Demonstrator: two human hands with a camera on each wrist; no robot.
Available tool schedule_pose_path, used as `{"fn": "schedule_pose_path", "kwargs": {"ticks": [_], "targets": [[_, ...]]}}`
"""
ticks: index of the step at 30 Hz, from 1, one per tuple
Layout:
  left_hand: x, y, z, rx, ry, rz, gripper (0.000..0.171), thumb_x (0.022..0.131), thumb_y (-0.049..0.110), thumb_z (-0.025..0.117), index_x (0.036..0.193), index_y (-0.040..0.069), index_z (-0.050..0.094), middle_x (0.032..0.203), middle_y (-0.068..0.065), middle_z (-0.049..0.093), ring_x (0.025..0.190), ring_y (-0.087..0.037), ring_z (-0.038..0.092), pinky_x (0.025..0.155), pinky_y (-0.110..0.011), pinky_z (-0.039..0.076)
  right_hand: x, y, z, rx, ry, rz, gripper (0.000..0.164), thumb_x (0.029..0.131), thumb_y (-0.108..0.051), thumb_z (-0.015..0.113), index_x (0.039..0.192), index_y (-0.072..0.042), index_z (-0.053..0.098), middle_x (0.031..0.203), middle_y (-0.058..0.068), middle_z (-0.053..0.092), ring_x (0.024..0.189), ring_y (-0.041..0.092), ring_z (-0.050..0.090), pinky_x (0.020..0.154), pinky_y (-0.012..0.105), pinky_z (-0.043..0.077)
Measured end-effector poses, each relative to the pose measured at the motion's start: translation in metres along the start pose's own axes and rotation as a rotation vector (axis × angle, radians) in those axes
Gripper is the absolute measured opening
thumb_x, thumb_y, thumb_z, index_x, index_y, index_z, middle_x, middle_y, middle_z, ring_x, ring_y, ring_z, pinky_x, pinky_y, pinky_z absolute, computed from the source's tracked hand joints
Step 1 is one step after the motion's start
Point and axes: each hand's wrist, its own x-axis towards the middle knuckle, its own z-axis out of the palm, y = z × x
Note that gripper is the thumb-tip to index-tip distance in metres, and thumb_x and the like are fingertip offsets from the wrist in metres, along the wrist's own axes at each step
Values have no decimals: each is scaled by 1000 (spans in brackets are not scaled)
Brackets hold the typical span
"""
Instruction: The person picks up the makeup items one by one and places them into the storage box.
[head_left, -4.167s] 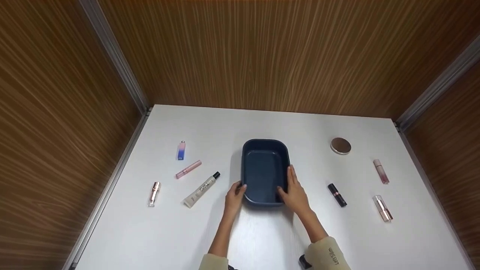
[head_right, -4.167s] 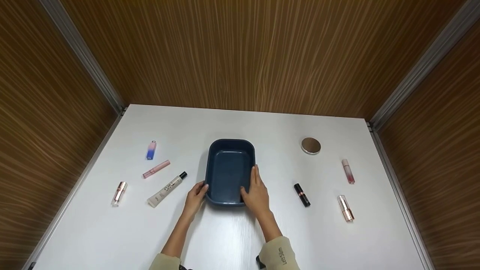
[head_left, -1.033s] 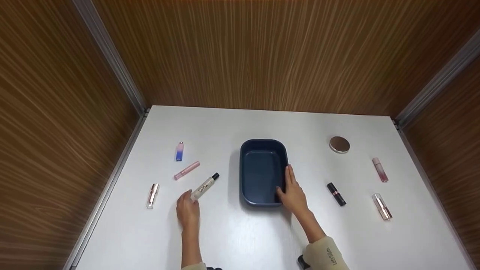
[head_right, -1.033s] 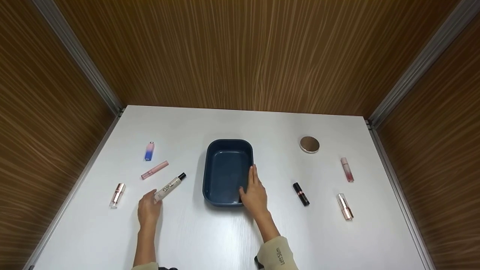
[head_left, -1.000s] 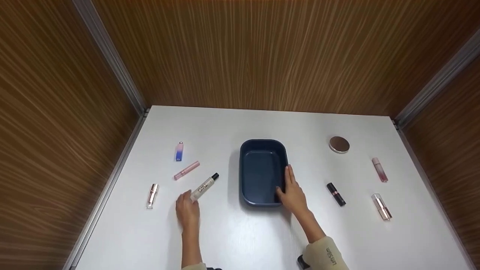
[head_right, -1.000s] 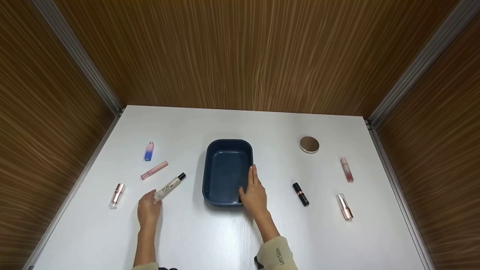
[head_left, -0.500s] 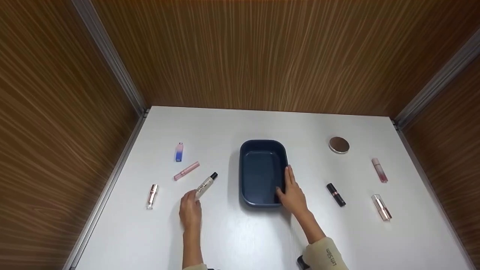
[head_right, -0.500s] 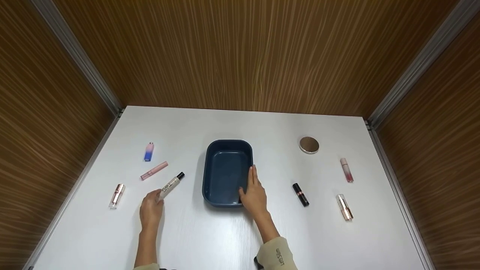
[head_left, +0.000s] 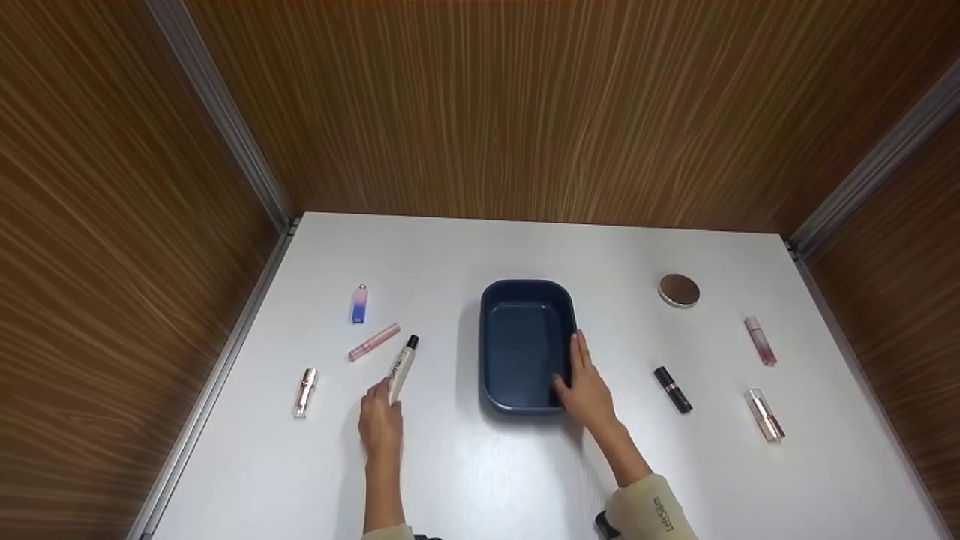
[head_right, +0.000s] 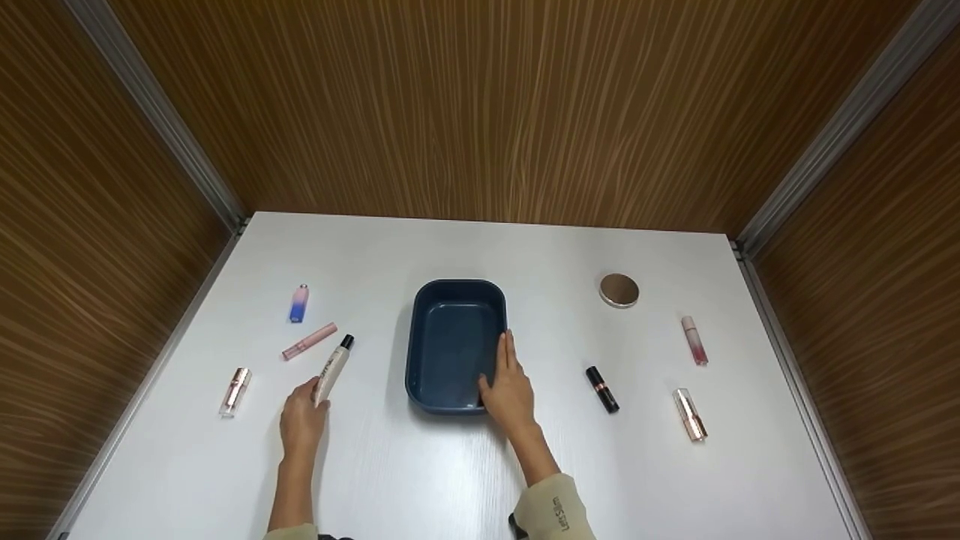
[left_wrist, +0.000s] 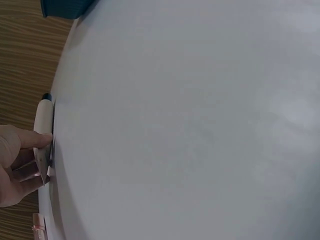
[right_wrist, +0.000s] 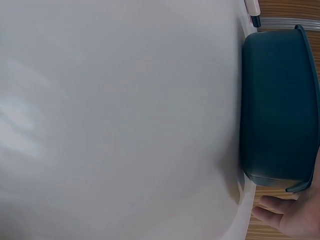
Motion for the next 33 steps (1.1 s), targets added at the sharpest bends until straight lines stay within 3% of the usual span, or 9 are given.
{"fn": "schedule_pose_path", "kwargs": {"ticks": [8, 15, 33], "targets": [[1, 1, 1, 8, -12, -39, 45, 70, -13, 69, 114, -5, 59, 105, -22, 60, 95, -38, 55, 73, -49, 47, 1, 1, 1, 1, -5, -6, 76, 87, -15, 59, 145, 2, 13, 151, 17, 10, 102, 41, 50, 68, 47, 45], [2, 2, 1, 28, -27, -63, 43, 75, -3, 71, 116, -4, 59, 107, -22, 60, 96, -37, 55, 73, -48, 47, 1, 2, 2, 2, -6, -8, 77, 86, -15, 59, 145, 1, 13, 150, 17, 11, 100, 40, 51, 70, 48, 44], [4, 6, 4, 62, -12, -69, 41, 72, -8, 70, 112, -4, 61, 101, -20, 62, 88, -35, 57, 69, -46, 47, 0, 3, 2, 17, 17, -22, 76, 86, -14, 59, 145, 2, 15, 150, 16, 12, 96, 39, 51, 68, 47, 44]]}}
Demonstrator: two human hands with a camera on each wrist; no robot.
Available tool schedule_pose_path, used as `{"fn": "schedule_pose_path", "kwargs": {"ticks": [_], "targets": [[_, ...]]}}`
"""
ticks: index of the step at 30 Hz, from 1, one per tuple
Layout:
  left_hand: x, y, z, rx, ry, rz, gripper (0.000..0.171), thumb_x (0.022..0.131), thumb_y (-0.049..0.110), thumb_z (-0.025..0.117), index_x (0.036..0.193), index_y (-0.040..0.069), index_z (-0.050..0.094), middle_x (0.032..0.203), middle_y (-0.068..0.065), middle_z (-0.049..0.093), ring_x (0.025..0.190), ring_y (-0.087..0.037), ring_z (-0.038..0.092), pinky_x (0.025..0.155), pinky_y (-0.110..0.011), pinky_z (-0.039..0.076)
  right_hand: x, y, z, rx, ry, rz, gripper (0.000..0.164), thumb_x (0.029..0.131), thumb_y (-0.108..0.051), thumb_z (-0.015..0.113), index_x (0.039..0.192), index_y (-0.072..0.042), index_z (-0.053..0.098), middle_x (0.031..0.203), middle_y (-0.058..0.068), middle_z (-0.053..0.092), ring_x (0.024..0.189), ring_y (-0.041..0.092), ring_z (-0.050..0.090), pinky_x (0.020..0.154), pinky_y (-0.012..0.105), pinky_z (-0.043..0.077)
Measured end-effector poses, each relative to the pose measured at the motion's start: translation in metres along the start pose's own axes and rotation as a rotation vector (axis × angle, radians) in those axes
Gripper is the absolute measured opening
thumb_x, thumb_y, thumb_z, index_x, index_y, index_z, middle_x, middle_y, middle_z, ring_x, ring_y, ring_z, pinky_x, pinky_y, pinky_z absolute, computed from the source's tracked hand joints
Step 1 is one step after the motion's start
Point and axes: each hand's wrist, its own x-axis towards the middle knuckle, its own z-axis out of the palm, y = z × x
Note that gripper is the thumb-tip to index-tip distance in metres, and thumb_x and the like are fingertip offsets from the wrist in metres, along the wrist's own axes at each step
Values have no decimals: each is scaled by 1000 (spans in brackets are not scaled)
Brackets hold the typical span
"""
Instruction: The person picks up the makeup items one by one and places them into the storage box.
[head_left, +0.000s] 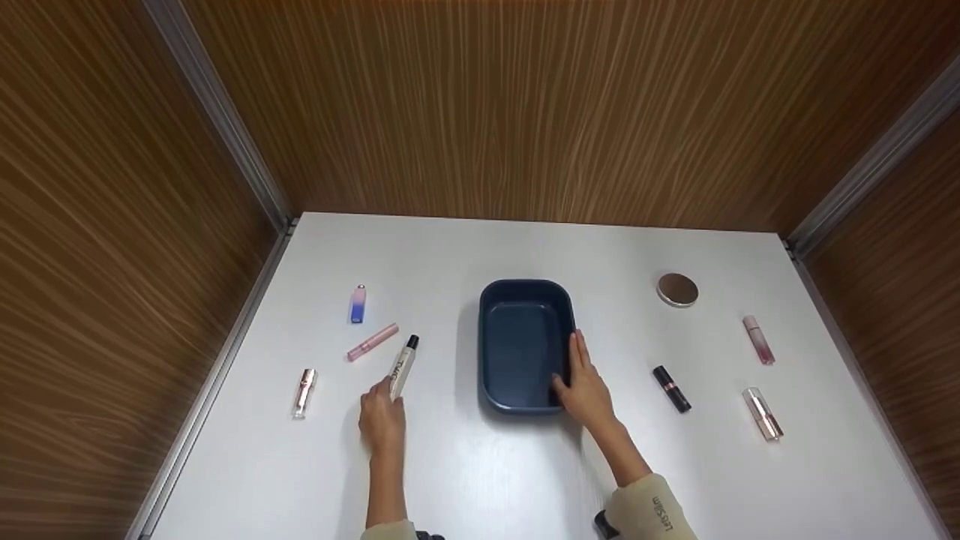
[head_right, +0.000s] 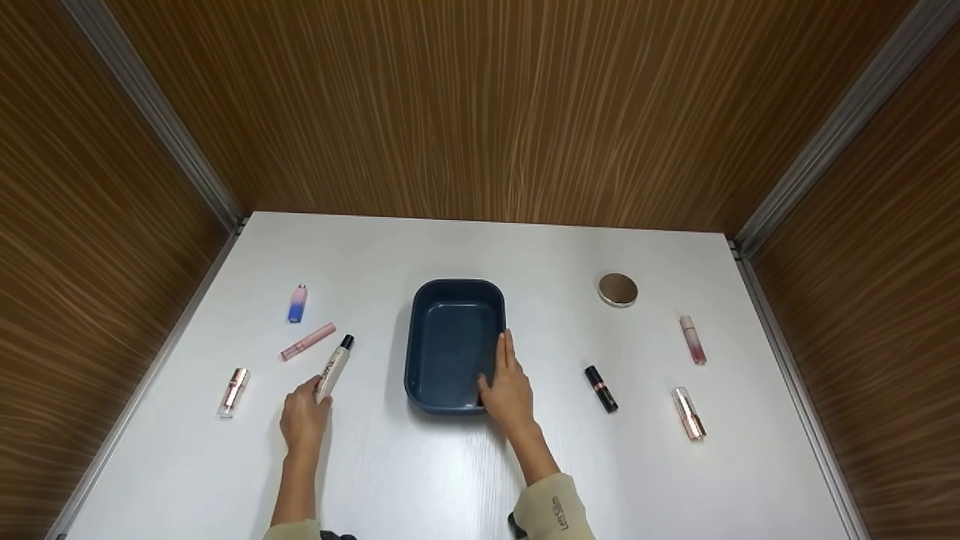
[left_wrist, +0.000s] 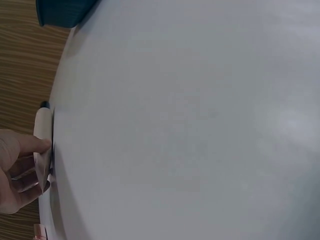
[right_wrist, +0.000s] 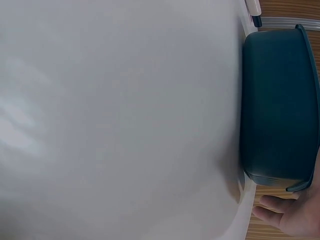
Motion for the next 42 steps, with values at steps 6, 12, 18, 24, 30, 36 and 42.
{"fn": "schedule_pose_path", "kwargs": {"ticks": [6, 12, 18, 24, 30, 36, 42], "targets": [[-1, 2, 0, 10, 21, 12, 42, 71, -8, 71, 112, -2, 62, 104, -19, 63, 89, -35, 57, 68, -47, 48, 0, 0, 1, -3, 14, 7, 77, 85, -14, 60, 145, 2, 15, 150, 16, 12, 101, 40, 51, 68, 46, 45], [-1, 3, 0, 18, 14, 1, 41, 72, -7, 71, 112, -2, 62, 104, -19, 62, 90, -35, 58, 68, -46, 48, 0, 1, 0, -11, 11, -2, 76, 86, -13, 60, 145, 2, 14, 151, 16, 11, 105, 41, 49, 71, 48, 44], [1, 4, -2, 6, 0, -11, 41, 73, -7, 70, 113, -3, 61, 104, -19, 62, 90, -35, 57, 69, -47, 48, 1, 1, -1, -11, 12, -2, 76, 86, -12, 60, 145, 1, 14, 151, 16, 12, 104, 42, 49, 71, 48, 44], [2, 4, -2, 4, 22, 12, 39, 72, -10, 69, 109, -3, 63, 101, -20, 63, 89, -36, 58, 67, -47, 48, 1, 0, -1, 1, 8, 6, 76, 86, -12, 60, 145, 1, 15, 150, 16, 12, 106, 42, 48, 72, 48, 44], [1, 4, -3, 9, 16, -7, 38, 72, -11, 69, 108, -3, 64, 101, -19, 64, 89, -35, 58, 67, -47, 48, -1, -1, 0, 7, -5, 32, 77, 86, -14, 59, 146, 0, 14, 151, 15, 11, 101, 40, 50, 71, 47, 44], [0, 6, -3, -17, -6, -53, 37, 73, -11, 68, 109, -3, 64, 103, -19, 63, 91, -36, 58, 69, -48, 48, -1, -1, 1, 9, -9, 27, 76, 85, -14, 59, 145, 2, 14, 150, 18, 12, 101, 40, 50, 71, 47, 44], [1, 11, -7, -34, 1, -51, 37, 74, -9, 68, 110, -3, 64, 102, -19, 64, 91, -36, 58, 70, -48, 48, 1, -1, 0, 3, -10, 30, 77, 86, -15, 59, 146, 0, 14, 151, 16, 12, 102, 40, 50, 73, 48, 43]]}}
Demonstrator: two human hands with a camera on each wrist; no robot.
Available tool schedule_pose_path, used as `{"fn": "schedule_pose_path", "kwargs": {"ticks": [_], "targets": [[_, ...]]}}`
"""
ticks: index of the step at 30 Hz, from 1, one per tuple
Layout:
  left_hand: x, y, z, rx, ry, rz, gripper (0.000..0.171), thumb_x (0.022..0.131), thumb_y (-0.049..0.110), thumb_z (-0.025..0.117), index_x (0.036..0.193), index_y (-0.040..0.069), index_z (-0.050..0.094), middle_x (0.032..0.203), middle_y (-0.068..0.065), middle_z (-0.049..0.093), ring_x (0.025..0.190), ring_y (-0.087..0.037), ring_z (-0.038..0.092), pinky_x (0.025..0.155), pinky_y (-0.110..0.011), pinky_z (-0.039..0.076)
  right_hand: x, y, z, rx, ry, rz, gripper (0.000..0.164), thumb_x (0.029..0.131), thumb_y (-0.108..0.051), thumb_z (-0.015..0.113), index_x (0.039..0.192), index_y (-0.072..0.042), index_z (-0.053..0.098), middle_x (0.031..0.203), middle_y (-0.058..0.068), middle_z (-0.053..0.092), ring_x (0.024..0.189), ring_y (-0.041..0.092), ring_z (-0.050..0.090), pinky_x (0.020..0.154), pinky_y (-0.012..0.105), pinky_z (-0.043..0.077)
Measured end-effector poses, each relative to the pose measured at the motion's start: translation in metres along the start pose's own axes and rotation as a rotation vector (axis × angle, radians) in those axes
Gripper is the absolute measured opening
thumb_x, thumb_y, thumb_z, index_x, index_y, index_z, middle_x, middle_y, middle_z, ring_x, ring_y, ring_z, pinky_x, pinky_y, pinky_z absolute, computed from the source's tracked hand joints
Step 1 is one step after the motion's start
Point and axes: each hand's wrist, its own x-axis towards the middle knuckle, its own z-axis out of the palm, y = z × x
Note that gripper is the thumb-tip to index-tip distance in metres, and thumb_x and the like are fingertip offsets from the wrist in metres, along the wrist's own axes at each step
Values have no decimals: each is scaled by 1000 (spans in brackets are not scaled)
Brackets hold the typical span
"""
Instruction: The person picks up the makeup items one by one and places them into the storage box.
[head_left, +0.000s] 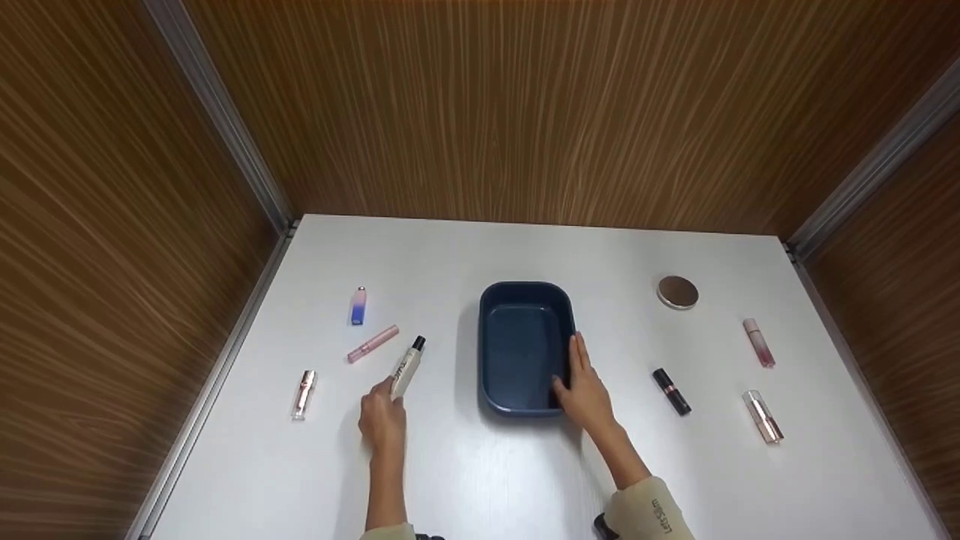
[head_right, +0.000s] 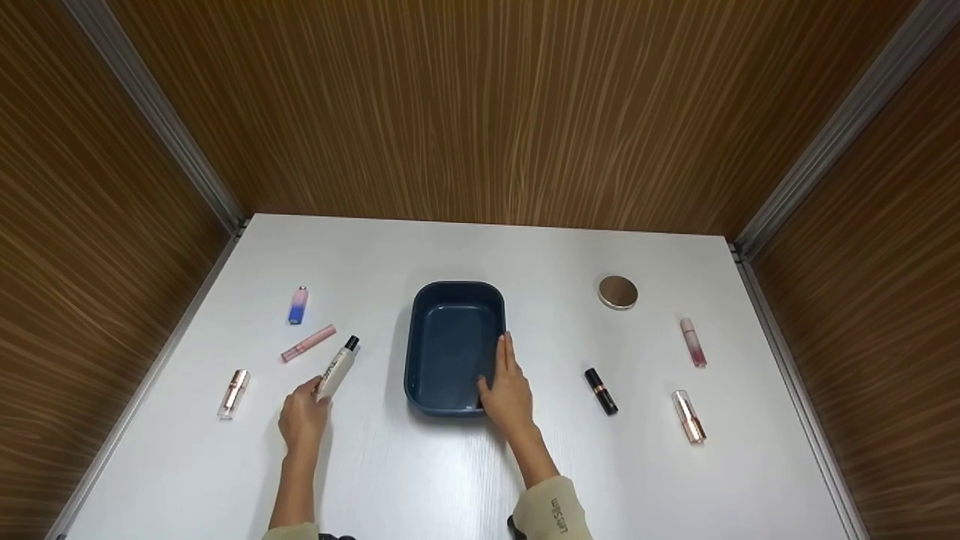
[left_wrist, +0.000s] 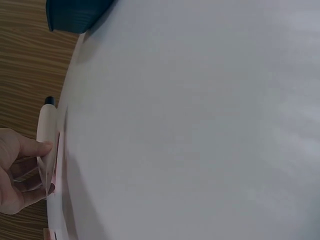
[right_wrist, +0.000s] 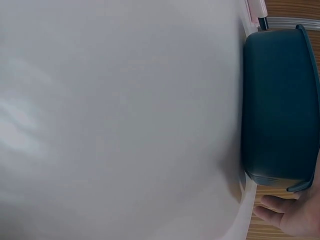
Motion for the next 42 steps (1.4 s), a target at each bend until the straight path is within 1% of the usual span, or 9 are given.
{"fn": "schedule_pose_path", "kwargs": {"ticks": [5, 14, 26, 32, 39, 42], "targets": [[1, 3, -1, 4, 17, 17, 38, 73, -9, 69, 109, -2, 65, 100, -19, 64, 90, -36, 59, 69, -49, 48, 0, 1, 0, -3, 9, -6, 77, 85, -14, 60, 146, 0, 15, 150, 17, 13, 102, 40, 50, 72, 48, 44], [2, 11, -6, 7, -1, 6, 38, 73, -6, 71, 110, -1, 65, 103, -19, 64, 91, -35, 59, 69, -48, 48, -1, 0, -1, 6, 22, -28, 76, 85, -13, 60, 145, 1, 16, 150, 17, 14, 104, 42, 49, 72, 49, 43], [1, 21, -15, 15, 9, 42, 37, 71, -6, 71, 107, -1, 66, 101, -18, 64, 90, -36, 59, 68, -50, 48, 1, 1, 2, -11, 13, -2, 76, 85, -14, 60, 145, 1, 15, 150, 15, 13, 98, 39, 52, 69, 47, 44], [2, 27, -18, 15, 13, 44, 36, 71, -5, 71, 107, 0, 66, 100, -17, 65, 90, -35, 60, 67, -50, 48, 0, 3, 1, -3, 10, -9, 77, 86, -13, 60, 146, 0, 14, 151, 14, 10, 106, 42, 49, 74, 49, 44], [2, 34, -21, 9, 3, 45, 35, 72, -5, 71, 107, -1, 66, 100, -16, 65, 89, -35, 60, 68, -49, 48, 0, 1, 0, 1, 3, -17, 76, 86, -12, 60, 146, 0, 14, 151, 15, 10, 102, 41, 50, 72, 49, 44], [1, 37, -23, 4, -9, 41, 36, 72, -5, 72, 107, -1, 67, 100, -16, 65, 89, -35, 60, 68, -49, 48, 0, 2, 0, 9, -1, -18, 76, 86, -12, 59, 146, 0, 14, 151, 15, 10, 106, 42, 48, 75, 50, 43]]}}
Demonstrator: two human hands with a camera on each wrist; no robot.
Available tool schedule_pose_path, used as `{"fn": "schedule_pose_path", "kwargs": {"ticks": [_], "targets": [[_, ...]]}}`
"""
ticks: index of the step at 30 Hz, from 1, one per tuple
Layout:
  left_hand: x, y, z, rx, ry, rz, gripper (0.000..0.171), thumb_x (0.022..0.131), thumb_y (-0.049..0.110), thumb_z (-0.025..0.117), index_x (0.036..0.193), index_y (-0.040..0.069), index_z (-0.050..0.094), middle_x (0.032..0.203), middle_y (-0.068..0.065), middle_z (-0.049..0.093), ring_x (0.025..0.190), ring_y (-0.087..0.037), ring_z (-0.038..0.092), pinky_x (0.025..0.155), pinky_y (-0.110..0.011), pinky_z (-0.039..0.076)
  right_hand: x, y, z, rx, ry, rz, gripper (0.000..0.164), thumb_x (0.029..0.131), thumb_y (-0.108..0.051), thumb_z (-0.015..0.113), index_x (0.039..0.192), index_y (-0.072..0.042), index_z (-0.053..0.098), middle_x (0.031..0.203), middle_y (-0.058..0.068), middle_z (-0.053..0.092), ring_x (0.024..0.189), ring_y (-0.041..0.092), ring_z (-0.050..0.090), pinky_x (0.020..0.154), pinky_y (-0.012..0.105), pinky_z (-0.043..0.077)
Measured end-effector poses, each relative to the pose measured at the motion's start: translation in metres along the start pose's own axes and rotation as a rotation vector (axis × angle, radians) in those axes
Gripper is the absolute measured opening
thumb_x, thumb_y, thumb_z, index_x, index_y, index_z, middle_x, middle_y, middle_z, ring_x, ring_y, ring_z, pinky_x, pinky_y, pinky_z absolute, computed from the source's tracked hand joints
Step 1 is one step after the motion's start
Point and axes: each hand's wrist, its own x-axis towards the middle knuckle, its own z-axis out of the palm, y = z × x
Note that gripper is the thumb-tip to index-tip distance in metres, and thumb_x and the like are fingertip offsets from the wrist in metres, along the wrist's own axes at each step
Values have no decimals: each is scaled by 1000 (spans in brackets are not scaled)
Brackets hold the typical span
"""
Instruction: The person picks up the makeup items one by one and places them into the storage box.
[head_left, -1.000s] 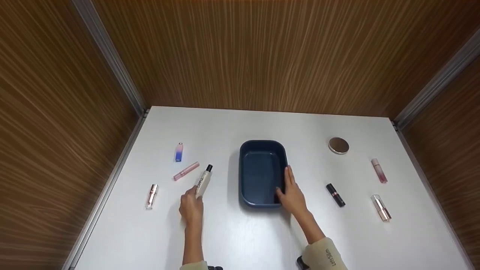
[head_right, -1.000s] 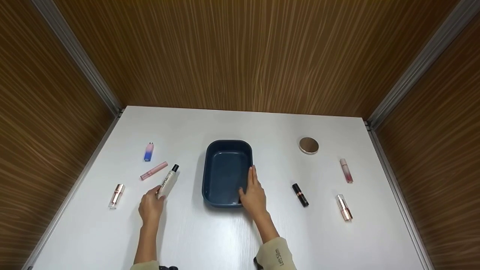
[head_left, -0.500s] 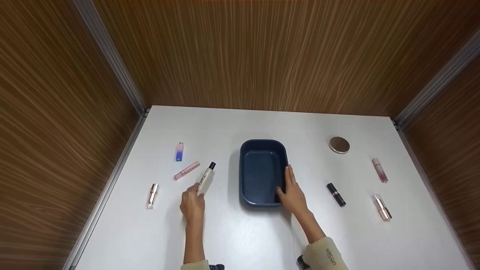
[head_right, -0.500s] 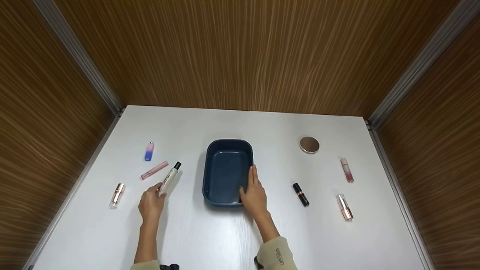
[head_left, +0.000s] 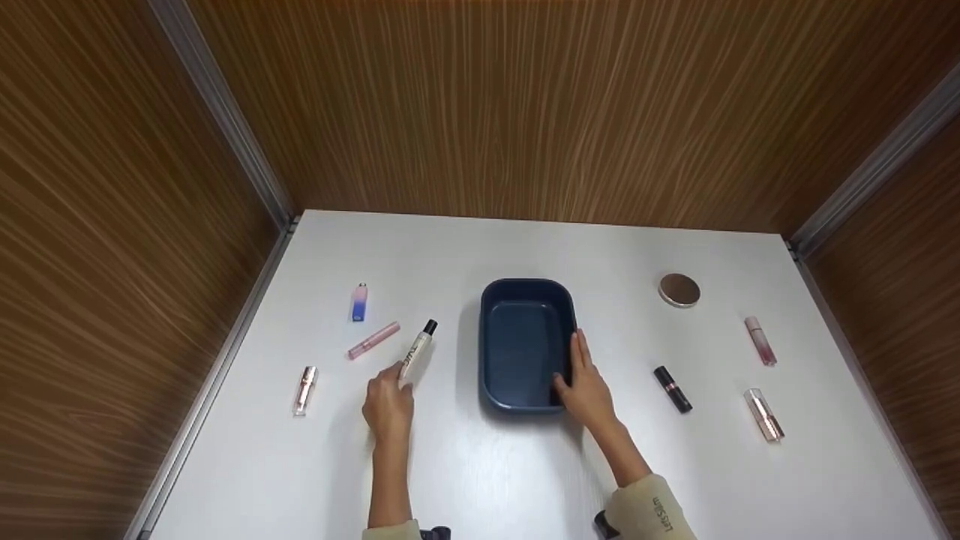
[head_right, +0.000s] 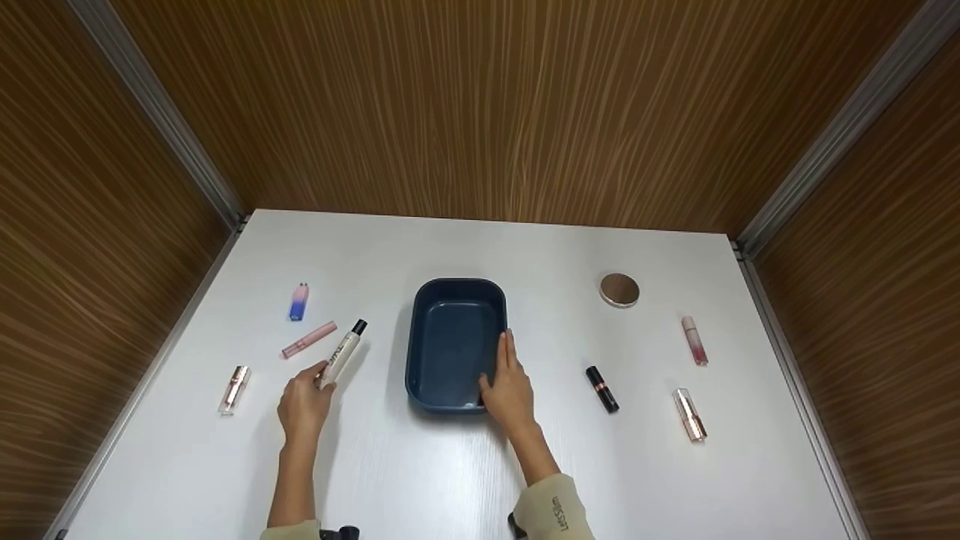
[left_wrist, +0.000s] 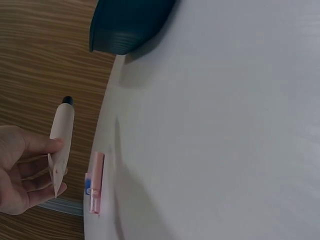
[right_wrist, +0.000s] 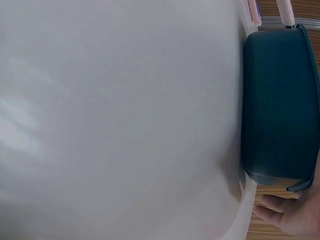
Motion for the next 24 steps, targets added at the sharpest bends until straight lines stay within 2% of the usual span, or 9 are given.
{"fn": "schedule_pose_path", "kwargs": {"ticks": [5, 11, 18, 24], "targets": [[0, 3, -1, -11, -28, -3, 36, 72, -4, 71, 108, -1, 66, 101, -17, 65, 90, -35, 60, 68, -49, 48, 0, 1, 0, 10, 6, -7, 76, 86, -12, 59, 146, 1, 14, 151, 16, 10, 110, 43, 46, 77, 50, 42], [-1, 8, -2, 7, -53, -9, 37, 73, -1, 72, 109, 1, 66, 103, -15, 65, 92, -34, 60, 68, -47, 48, -1, 0, 0, -1, 4, -7, 76, 86, -13, 59, 145, 2, 14, 151, 16, 10, 105, 41, 48, 72, 48, 44], [-4, 21, -5, 7, -69, 42, 36, 71, -2, 73, 107, 0, 67, 100, -15, 66, 87, -33, 60, 66, -46, 49, 0, -1, 0, -3, 16, -15, 76, 86, -13, 60, 145, 2, 14, 151, 16, 11, 103, 41, 49, 72, 48, 44], [-7, 31, -9, 0, -95, 51, 37, 72, 0, 73, 108, 0, 66, 102, -14, 65, 86, -32, 60, 67, -45, 48, -1, -1, 0, -1, 15, -11, 76, 86, -13, 59, 145, 2, 15, 151, 15, 12, 104, 40, 49, 73, 48, 43]]}}
